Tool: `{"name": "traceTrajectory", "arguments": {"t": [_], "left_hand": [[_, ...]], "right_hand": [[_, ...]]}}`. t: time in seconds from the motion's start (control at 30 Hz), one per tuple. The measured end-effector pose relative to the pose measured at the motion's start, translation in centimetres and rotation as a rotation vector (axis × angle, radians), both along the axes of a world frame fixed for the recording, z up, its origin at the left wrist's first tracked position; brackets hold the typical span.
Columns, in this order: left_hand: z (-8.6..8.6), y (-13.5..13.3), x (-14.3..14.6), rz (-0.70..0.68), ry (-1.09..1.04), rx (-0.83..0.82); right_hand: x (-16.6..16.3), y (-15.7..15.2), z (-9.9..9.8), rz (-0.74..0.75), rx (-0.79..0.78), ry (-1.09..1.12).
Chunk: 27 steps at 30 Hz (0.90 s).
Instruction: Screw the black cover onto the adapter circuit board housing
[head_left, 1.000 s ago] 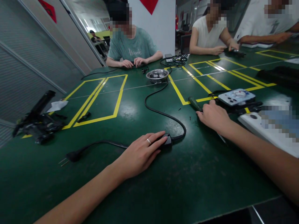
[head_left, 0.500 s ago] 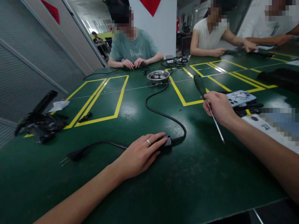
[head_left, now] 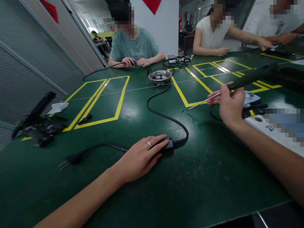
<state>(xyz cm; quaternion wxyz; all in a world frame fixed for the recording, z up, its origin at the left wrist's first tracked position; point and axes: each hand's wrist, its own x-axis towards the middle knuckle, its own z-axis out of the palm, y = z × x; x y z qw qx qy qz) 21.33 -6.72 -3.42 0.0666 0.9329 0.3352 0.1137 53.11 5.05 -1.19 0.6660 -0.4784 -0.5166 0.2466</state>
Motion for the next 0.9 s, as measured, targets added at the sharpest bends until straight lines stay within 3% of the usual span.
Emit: {"name": "traceTrajectory", "arguments": {"t": [0.23,0.47,0.73,0.9], "left_hand": [[0.0,0.0,0.0,-0.005,-0.006,-0.004],[0.0,0.0,0.0,0.0,0.012,-0.017],[0.2,-0.5,0.3,-0.081,0.02,0.197],[0.4,-0.5,0.6,-0.106,0.06,0.19]], "right_hand": [[-0.9,-0.4,-0.9,0.036,-0.046,-0.042],[-2.1,-2.0,0.0,0.112,-0.053,0.07],[-3.5,-4.6,1.0,0.189,-0.119,0.118],[-4.3,-5.9,1.4,0.226,-0.145,0.177]]}}
